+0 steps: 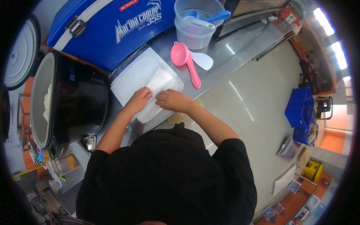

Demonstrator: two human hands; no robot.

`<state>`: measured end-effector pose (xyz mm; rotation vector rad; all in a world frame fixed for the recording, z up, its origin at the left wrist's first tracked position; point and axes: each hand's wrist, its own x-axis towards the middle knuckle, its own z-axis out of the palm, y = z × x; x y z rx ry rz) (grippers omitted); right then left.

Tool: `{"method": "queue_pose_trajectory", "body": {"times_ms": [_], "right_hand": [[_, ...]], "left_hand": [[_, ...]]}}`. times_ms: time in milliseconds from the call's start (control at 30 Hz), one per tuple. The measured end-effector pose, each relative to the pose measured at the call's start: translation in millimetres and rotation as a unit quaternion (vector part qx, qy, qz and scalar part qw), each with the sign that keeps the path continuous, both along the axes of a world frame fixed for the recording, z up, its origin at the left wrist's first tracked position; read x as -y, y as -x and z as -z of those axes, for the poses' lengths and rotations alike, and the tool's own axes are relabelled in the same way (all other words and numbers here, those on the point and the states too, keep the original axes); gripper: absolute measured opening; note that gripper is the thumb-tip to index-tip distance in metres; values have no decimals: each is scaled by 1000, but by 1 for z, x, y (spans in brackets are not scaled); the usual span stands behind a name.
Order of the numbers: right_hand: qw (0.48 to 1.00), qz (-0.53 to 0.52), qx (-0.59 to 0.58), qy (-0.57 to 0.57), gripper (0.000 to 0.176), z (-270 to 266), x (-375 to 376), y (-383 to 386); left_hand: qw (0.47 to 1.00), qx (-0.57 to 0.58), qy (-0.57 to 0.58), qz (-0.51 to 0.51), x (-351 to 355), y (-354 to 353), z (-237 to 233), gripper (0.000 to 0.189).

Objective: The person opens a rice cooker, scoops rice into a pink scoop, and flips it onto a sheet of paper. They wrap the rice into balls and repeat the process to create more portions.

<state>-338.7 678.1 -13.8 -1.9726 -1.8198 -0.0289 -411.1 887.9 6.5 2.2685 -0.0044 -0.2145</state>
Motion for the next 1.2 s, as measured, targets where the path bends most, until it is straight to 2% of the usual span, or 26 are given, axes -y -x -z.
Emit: {"method": "queue_pose_trajectory", "body": {"times_ms": [67,267,367,567,667,767,867,967,1067,1200], "right_hand": [[999,-28,27,15,32,3,-4,-4],[996,-84,-39,5,33,-14,-5,-9],[994,-98,-35,27,38,-7,-7,-15],[988,-144,8,57,34,-16,-9,-15],[983,-156,67,63,34,-11,-12,-15],[989,-148,25,19,32,0,-17,-19],[989,-124,-21,79,25,-7,-17,-19],[987,-150,27,47,21,-12,-14,-18],[977,-180,83,80,21,-18,-6,-20],[978,-176,84,69,24,-16,-2,-24]], "left_hand": [[1000,-11,-2,-2,-2,-1,0,11],[1000,-4,12,-13,-6,-2,8,12],[1000,-10,14,-18,-6,-1,7,12],[1000,-8,1,-17,-3,-1,3,11],[1000,-2,-2,-13,-1,0,4,11],[1000,-5,-9,-13,0,-1,3,11],[1000,-10,-10,-22,0,0,5,13],[999,-19,-7,-29,-2,-1,5,13],[999,-24,-3,-33,-3,-1,8,13],[999,-26,-1,-32,-5,-1,8,14]]}}
